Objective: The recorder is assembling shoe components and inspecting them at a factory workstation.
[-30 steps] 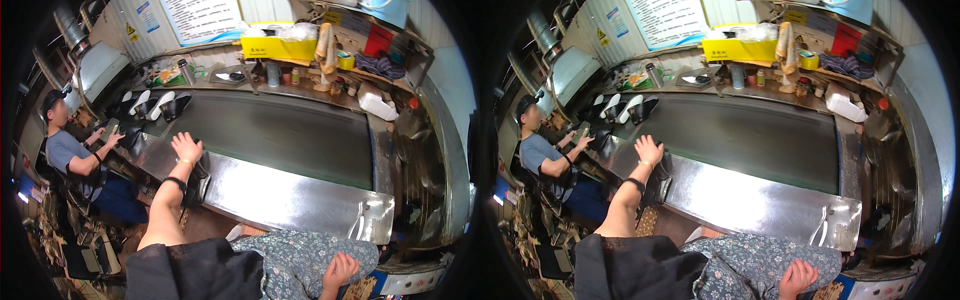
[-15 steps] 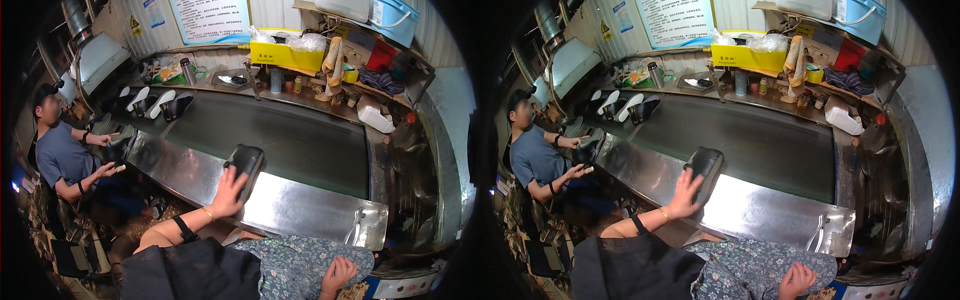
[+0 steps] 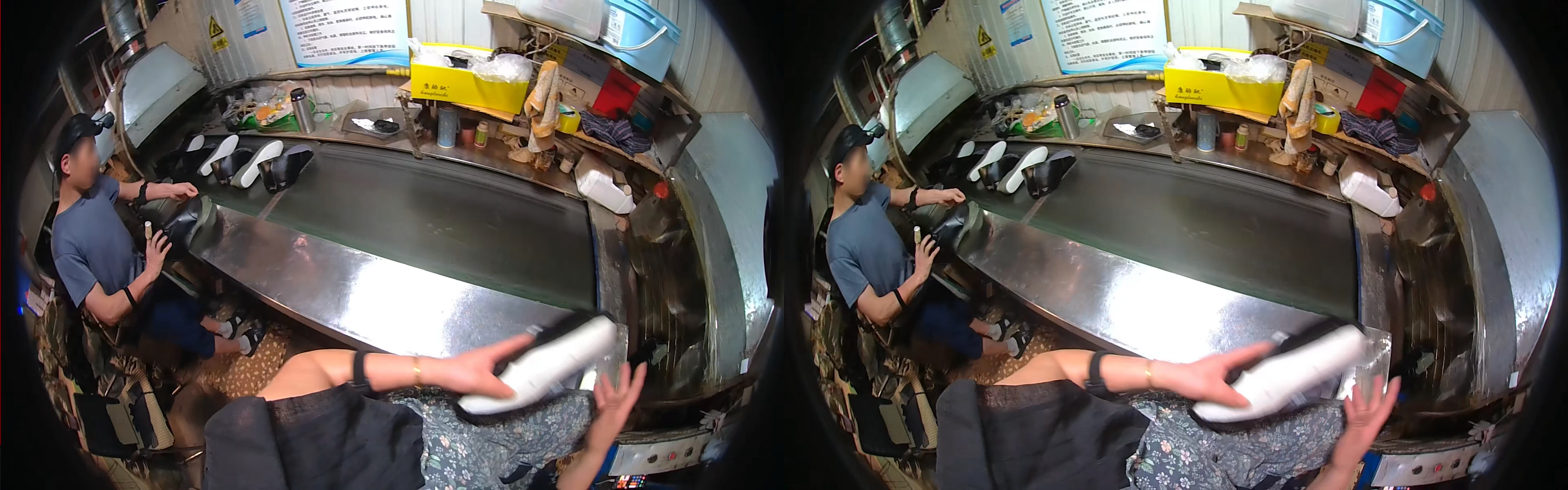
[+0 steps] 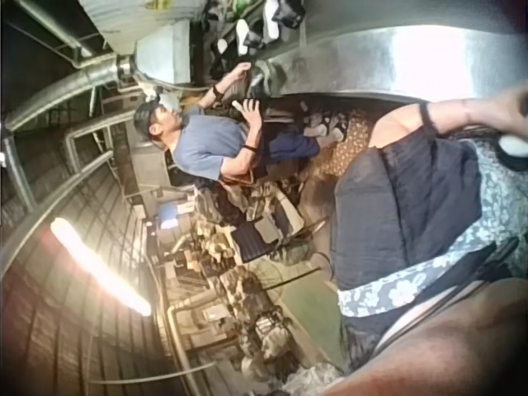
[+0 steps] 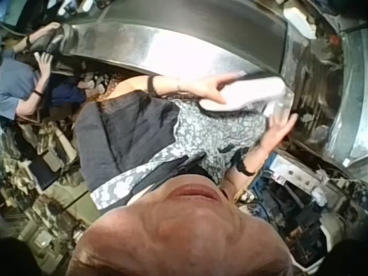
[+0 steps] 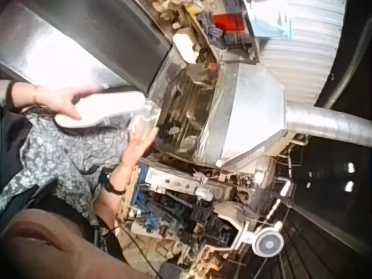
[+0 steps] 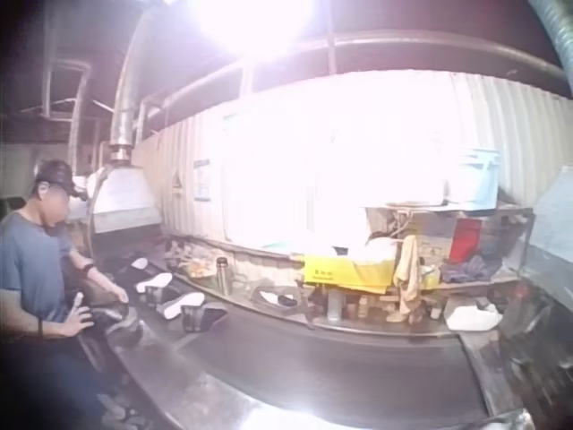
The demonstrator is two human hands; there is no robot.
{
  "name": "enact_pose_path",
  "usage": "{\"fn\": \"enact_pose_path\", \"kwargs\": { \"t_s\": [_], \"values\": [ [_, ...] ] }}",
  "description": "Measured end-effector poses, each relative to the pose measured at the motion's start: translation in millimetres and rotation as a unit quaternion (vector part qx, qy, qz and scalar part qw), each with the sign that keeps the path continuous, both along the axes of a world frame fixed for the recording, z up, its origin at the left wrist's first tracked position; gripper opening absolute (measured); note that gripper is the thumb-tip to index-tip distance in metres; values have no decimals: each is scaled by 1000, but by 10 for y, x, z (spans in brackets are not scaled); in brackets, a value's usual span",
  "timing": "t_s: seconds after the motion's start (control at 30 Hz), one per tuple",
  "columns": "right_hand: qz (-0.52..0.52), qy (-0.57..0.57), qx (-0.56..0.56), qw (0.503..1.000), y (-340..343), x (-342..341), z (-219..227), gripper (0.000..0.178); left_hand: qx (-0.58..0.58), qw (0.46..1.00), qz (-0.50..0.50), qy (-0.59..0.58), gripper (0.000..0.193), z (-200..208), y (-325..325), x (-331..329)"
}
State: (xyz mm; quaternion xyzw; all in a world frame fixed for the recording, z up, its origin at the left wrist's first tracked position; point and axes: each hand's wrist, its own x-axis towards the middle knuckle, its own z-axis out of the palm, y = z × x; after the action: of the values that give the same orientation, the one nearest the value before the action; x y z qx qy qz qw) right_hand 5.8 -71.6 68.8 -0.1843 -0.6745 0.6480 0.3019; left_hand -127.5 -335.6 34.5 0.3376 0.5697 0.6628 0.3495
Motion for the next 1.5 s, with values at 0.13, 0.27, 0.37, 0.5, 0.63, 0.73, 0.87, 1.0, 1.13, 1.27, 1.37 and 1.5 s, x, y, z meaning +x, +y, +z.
{"fn": "enact_pose_path", "kwargs": {
  "t_s": [0.13,0.27,0.37,0.5,0.63,0.73,0.87,1.0,1.13,1.27,1.37,1.5],
  "values": [
    [-80,21,208,975,598,452,327,52,-55,947,-280,150,109,606,579,255],
    [-134,-143,380,904,394,892,296,38,42,932,-174,314,107,394,1354,483],
    [-67,-154,253,953,398,969,-110,39,16,934,-209,288,100,236,1721,527],
    [-44,-221,259,939,340,979,310,38,78,908,-175,374,77,205,1743,538],
    [-15,-258,194,946,121,912,547,49,76,887,-125,438,53,304,1768,519],
    [-5,-181,252,951,225,955,392,49,77,888,-104,440,47,259,1810,576],
    [-106,-153,360,914,331,886,-18,36,74,916,-40,393,40,281,1821,623],
    [-176,-119,379,901,392,850,-153,37,178,885,1,431,39,285,1900,465],
    [-104,-168,399,896,309,809,166,32,150,843,-25,516,36,299,1983,424],
    [62,-276,504,816,288,823,730,40,128,836,-11,534,34,264,1973,466],
    [88,-278,556,778,362,901,737,38,121,844,-5,522,34,281,2010,555],
    [35,-276,612,740,382,992,495,36,207,864,-71,453,27,504,1981,352]
  ]
}}
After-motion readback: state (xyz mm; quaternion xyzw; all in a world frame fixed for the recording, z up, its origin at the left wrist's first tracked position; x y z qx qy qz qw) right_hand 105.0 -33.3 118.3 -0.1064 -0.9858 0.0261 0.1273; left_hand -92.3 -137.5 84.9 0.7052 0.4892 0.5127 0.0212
